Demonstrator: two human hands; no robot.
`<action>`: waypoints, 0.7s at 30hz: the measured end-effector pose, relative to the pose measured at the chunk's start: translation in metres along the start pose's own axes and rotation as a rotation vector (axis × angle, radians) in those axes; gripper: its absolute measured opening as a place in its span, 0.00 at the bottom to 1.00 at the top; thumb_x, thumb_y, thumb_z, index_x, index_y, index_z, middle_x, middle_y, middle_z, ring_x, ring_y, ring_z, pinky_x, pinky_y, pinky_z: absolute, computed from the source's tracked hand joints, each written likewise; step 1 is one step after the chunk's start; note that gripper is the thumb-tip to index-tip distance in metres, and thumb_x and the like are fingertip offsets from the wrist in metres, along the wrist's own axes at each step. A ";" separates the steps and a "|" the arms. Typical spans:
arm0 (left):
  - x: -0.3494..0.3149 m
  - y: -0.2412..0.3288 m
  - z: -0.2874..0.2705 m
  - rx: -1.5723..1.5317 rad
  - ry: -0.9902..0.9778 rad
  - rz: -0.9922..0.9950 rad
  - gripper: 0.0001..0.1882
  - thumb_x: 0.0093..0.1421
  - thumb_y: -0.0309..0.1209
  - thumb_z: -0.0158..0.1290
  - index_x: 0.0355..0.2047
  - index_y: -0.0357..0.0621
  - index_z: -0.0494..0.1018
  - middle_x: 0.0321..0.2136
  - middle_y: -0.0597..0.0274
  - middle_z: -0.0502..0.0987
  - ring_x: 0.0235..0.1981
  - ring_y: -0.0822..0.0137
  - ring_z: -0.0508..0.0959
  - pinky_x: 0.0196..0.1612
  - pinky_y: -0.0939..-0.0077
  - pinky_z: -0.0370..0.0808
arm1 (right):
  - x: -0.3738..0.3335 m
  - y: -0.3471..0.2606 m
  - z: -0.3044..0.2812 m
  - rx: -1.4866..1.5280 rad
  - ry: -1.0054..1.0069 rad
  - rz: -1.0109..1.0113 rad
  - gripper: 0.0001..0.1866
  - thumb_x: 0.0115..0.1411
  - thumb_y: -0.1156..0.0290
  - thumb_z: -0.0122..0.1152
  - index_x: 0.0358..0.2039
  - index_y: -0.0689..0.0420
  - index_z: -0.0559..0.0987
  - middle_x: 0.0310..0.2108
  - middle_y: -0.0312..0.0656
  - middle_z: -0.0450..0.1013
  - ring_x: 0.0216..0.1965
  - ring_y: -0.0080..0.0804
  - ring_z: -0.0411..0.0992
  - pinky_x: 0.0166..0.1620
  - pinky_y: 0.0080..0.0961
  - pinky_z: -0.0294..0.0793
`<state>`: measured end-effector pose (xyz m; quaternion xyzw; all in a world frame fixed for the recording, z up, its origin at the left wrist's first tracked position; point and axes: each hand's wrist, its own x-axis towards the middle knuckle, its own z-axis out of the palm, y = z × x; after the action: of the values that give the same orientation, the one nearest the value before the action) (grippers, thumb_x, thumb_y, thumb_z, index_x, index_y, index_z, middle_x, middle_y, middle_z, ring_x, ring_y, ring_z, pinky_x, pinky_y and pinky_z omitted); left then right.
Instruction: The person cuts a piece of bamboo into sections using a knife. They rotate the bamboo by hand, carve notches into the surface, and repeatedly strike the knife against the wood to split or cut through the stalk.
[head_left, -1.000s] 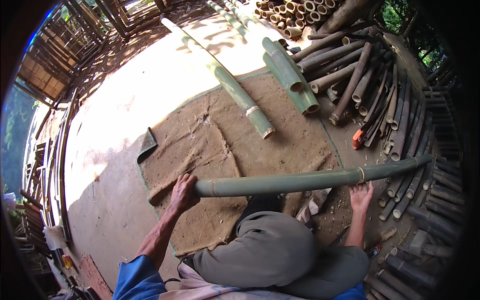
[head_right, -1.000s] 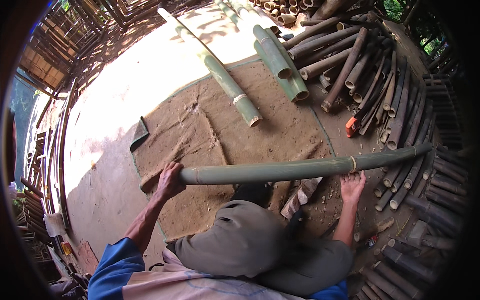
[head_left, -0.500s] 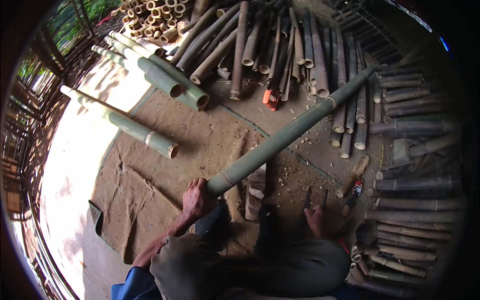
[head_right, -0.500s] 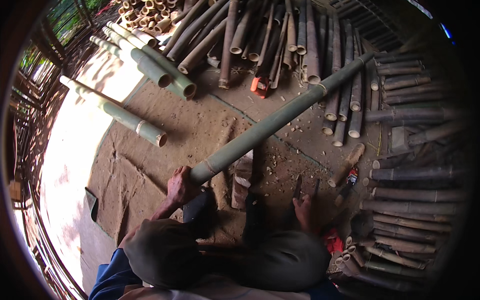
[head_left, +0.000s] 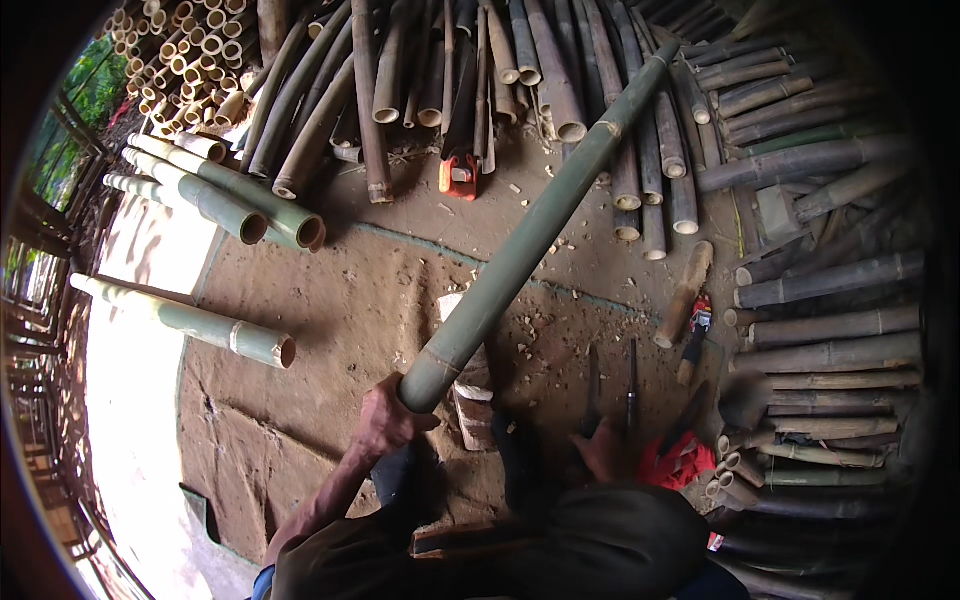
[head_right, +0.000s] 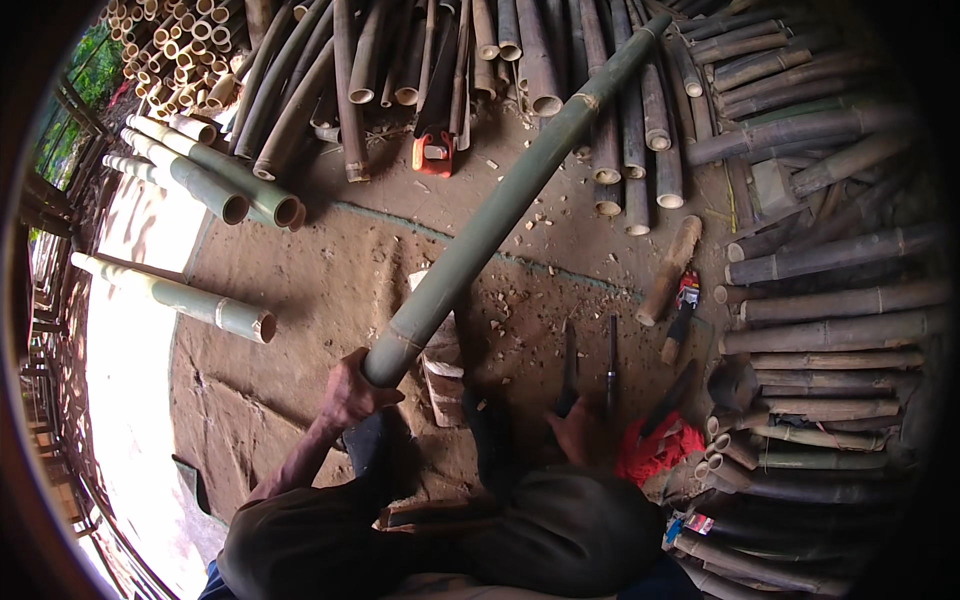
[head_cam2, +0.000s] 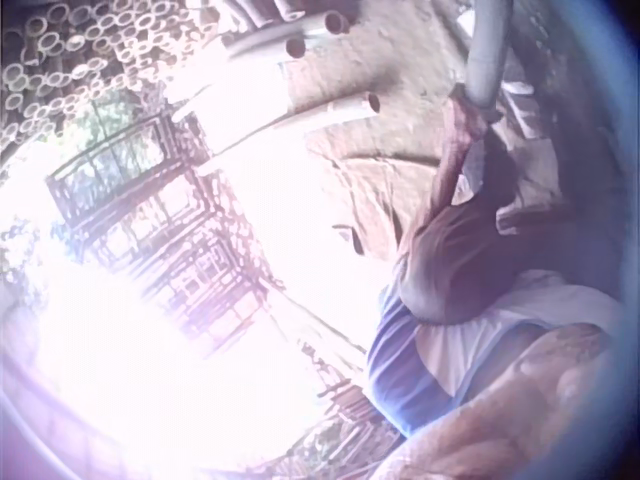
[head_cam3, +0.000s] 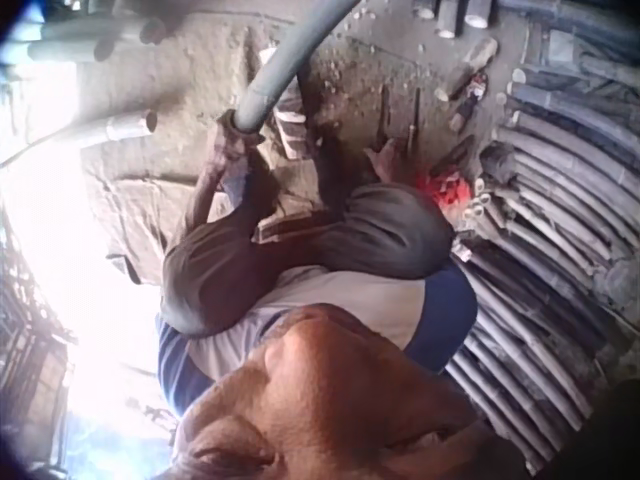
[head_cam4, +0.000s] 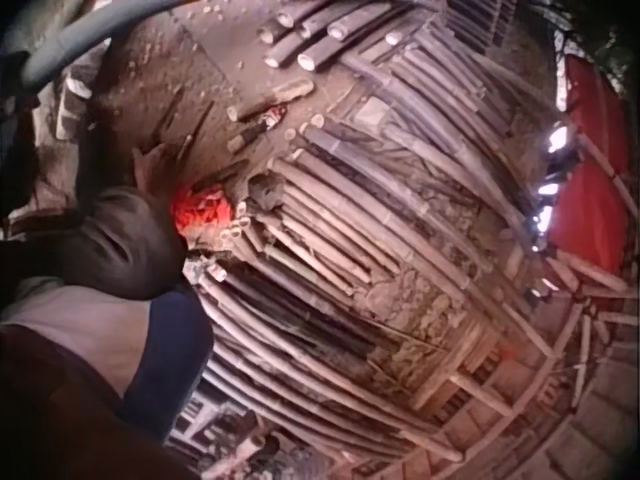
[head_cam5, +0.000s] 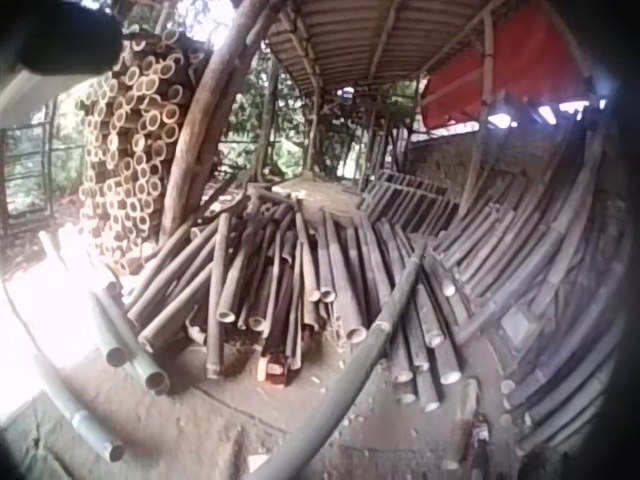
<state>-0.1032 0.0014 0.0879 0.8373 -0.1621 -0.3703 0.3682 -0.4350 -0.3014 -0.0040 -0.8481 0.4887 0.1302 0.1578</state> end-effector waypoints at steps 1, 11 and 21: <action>0.007 0.007 0.002 -0.083 -0.068 0.017 0.37 0.45 0.36 0.78 0.52 0.28 0.76 0.39 0.43 0.86 0.39 0.52 0.88 0.44 0.56 0.85 | -0.001 0.004 0.001 -0.032 0.003 -0.009 0.37 0.59 0.48 0.76 0.54 0.65 0.72 0.35 0.51 0.77 0.34 0.59 0.79 0.45 0.52 0.81; 0.019 0.010 0.024 -0.571 -0.387 0.235 0.38 0.59 0.27 0.68 0.68 0.32 0.66 0.50 0.48 0.82 0.49 0.60 0.83 0.58 0.63 0.81 | 0.021 -0.080 -0.068 1.398 -0.147 0.190 0.15 0.74 0.56 0.60 0.49 0.52 0.72 0.32 0.36 0.73 0.21 0.25 0.71 0.25 0.28 0.72; 0.031 -0.012 0.098 -0.277 0.088 0.340 0.27 0.60 0.22 0.62 0.61 0.32 0.74 0.46 0.40 0.85 0.49 0.52 0.87 0.52 0.59 0.83 | -0.001 -0.144 -0.094 0.637 0.030 -0.586 0.26 0.75 0.53 0.63 0.61 0.60 0.70 0.40 0.54 0.79 0.42 0.58 0.79 0.45 0.46 0.78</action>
<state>-0.1553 -0.0561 0.0191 0.7546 -0.2321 -0.2849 0.5436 -0.3042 -0.2699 0.1027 -0.8619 0.2451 -0.0897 0.4348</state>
